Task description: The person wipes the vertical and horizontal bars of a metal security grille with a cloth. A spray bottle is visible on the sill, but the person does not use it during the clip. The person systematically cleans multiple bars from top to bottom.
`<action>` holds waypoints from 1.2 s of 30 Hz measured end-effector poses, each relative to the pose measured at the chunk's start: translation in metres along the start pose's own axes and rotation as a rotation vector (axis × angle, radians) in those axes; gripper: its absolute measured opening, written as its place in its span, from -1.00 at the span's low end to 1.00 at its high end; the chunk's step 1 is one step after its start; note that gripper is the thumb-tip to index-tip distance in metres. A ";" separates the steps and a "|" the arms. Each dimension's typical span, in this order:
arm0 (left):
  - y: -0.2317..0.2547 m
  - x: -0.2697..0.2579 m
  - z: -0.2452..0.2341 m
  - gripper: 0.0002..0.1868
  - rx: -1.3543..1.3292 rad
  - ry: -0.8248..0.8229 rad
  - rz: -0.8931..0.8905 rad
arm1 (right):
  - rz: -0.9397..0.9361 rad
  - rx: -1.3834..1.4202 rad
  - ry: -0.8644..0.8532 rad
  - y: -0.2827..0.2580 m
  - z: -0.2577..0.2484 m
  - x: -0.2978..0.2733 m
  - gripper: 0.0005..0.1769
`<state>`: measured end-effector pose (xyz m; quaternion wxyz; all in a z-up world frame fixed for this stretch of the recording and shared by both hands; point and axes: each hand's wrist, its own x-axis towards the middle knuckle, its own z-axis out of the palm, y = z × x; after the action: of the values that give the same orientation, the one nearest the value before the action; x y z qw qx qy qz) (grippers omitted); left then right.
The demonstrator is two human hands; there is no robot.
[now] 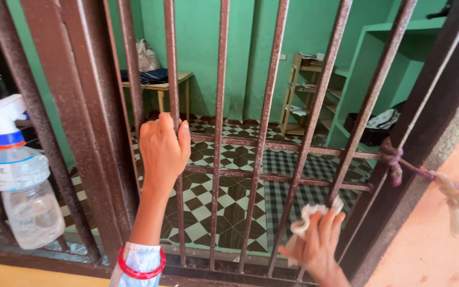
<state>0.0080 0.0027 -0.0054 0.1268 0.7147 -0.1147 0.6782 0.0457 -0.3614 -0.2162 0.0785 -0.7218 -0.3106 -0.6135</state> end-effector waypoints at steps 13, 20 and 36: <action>0.002 0.002 -0.003 -0.82 -0.025 -0.020 -0.022 | -0.007 0.064 0.127 0.021 -0.057 0.326 -0.36; 0.000 0.004 -0.007 -0.86 -0.095 -0.031 -0.017 | 0.030 0.011 0.056 0.000 -0.049 0.307 -0.28; -0.012 0.004 -0.007 -0.80 -0.120 -0.049 -0.005 | 0.189 0.150 0.351 -0.020 0.000 0.225 -0.22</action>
<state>0.0059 0.0162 -0.0017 0.1684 0.7225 -0.1564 0.6521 0.0469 -0.2664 -0.0114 0.2418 -0.6220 -0.2679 -0.6949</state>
